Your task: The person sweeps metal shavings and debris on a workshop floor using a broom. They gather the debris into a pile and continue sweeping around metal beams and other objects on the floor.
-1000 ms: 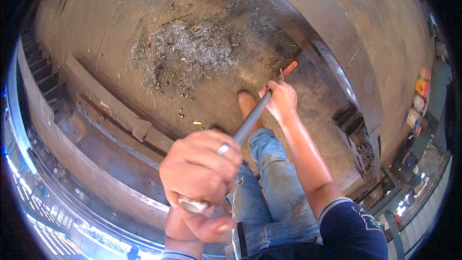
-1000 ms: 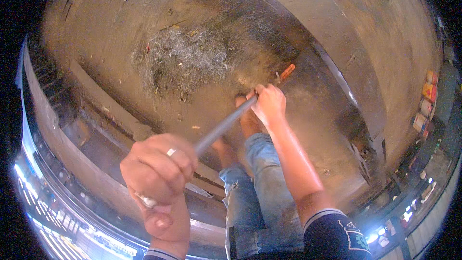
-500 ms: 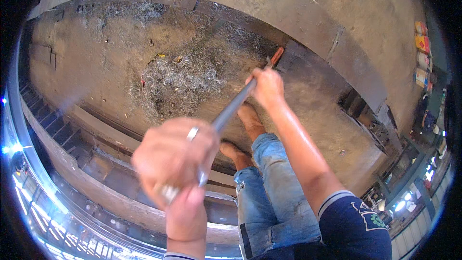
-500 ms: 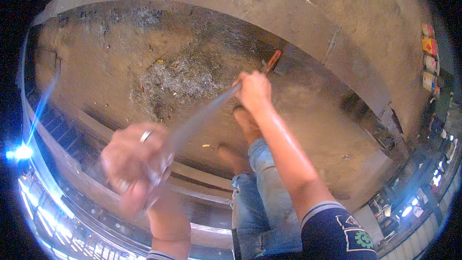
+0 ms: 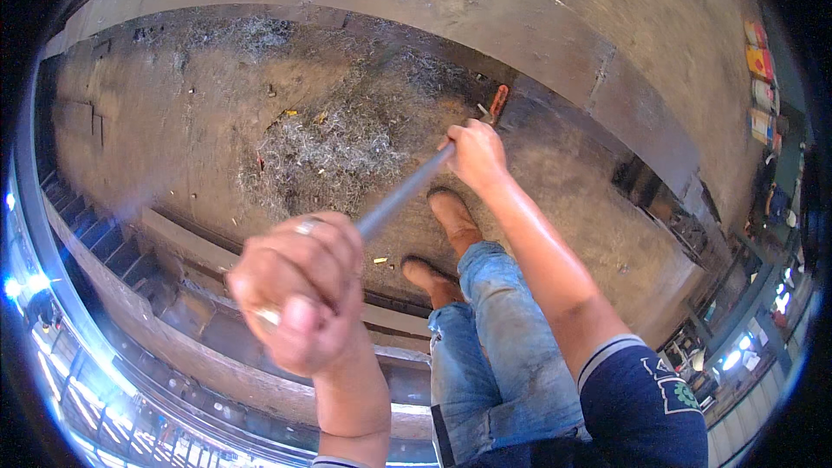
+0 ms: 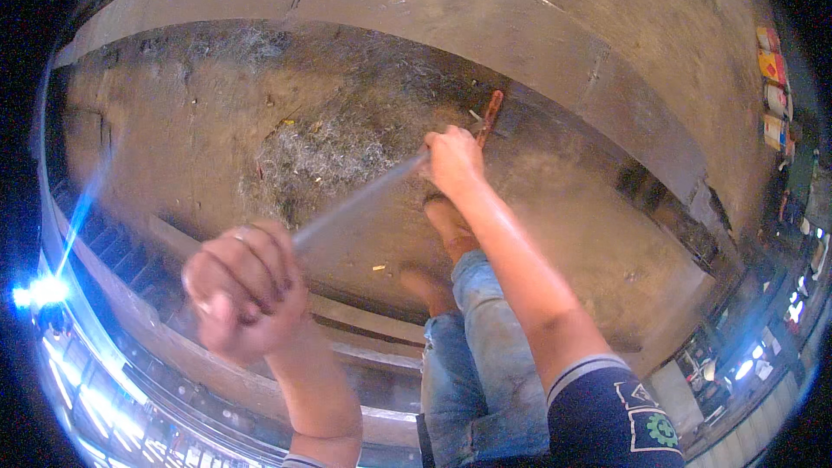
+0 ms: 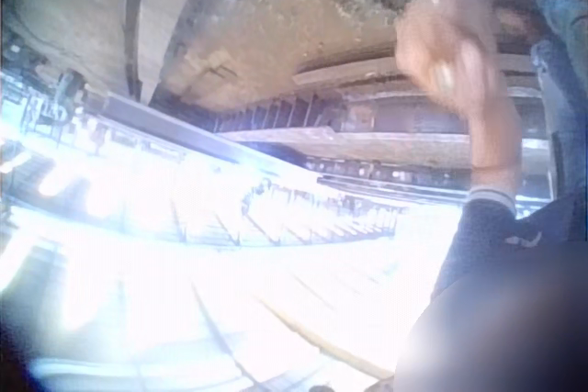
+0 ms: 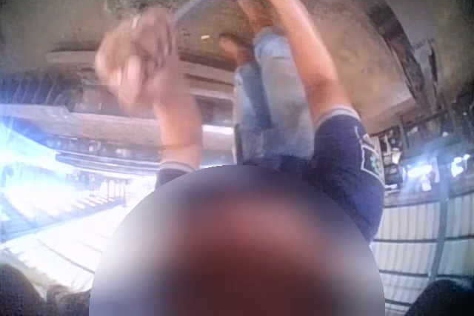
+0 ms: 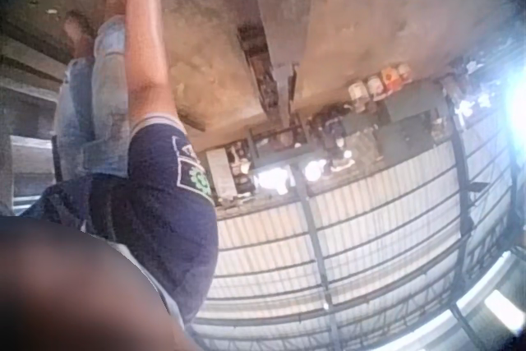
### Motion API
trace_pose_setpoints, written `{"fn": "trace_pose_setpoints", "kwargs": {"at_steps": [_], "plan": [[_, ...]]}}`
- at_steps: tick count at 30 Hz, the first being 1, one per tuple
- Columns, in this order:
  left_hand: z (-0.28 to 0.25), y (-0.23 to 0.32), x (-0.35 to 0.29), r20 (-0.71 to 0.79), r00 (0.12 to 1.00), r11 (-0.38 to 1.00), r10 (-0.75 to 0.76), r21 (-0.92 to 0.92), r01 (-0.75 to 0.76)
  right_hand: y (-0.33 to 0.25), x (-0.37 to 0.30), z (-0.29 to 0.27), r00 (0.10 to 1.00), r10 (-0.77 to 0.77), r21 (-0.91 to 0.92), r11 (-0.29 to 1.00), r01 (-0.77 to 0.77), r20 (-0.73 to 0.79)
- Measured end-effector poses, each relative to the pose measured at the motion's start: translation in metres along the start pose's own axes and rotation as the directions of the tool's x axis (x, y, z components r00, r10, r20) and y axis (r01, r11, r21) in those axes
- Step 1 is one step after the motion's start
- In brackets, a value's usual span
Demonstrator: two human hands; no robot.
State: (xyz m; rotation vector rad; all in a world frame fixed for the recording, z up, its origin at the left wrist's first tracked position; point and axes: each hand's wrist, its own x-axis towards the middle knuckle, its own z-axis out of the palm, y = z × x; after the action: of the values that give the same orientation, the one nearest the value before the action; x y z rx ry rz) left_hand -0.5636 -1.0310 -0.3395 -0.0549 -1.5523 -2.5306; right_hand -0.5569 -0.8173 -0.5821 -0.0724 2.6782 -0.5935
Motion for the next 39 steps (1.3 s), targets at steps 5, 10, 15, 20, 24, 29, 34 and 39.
{"fn": "trace_pose_setpoints", "kwargs": {"at_steps": [5,10,15,20,24,29,34,39], "plan": [[0.000,0.052,-0.018,-0.104,0.973,0.956,0.205,0.235,-0.176,-0.090,0.027,0.006,0.992,-0.111,0.016,0.994,0.110,0.054],[-0.005,0.094,-0.051,-0.265,0.939,0.968,0.221,0.174,-0.179,-0.109,-0.032,-0.026,0.987,-0.109,0.029,0.994,0.106,0.121],[-0.046,0.004,-0.048,-0.331,0.943,0.999,0.007,-0.047,-0.024,-0.044,-0.011,0.030,0.991,0.065,-0.117,0.992,-0.052,0.115],[-0.100,0.044,-0.031,-0.214,0.961,0.985,0.174,0.024,-0.173,-0.121,0.027,0.054,0.997,-0.078,-0.045,0.996,0.077,-0.012],[-0.102,0.107,-0.073,-0.416,0.852,0.941,0.317,0.250,-0.228,-0.177,-0.004,0.040,0.970,-0.176,-0.139,0.970,0.200,0.169],[-0.159,0.065,-0.071,-0.441,0.897,0.996,-0.032,0.060,0.065,-0.128,-0.008,0.068,0.991,0.034,-0.270,0.963,0.002,0.126],[-0.215,0.025,-0.052,-0.514,0.856,0.977,0.060,-0.146,-0.156,-0.152,0.047,0.137,0.996,-0.027,-0.207,0.978,0.010,-0.081],[-0.219,0.119,-0.106,-0.554,0.764,0.934,0.331,0.306,-0.182,-0.271,0.032,0.125,0.985,-0.125,-0.130,0.982,0.140,0.117]]}}
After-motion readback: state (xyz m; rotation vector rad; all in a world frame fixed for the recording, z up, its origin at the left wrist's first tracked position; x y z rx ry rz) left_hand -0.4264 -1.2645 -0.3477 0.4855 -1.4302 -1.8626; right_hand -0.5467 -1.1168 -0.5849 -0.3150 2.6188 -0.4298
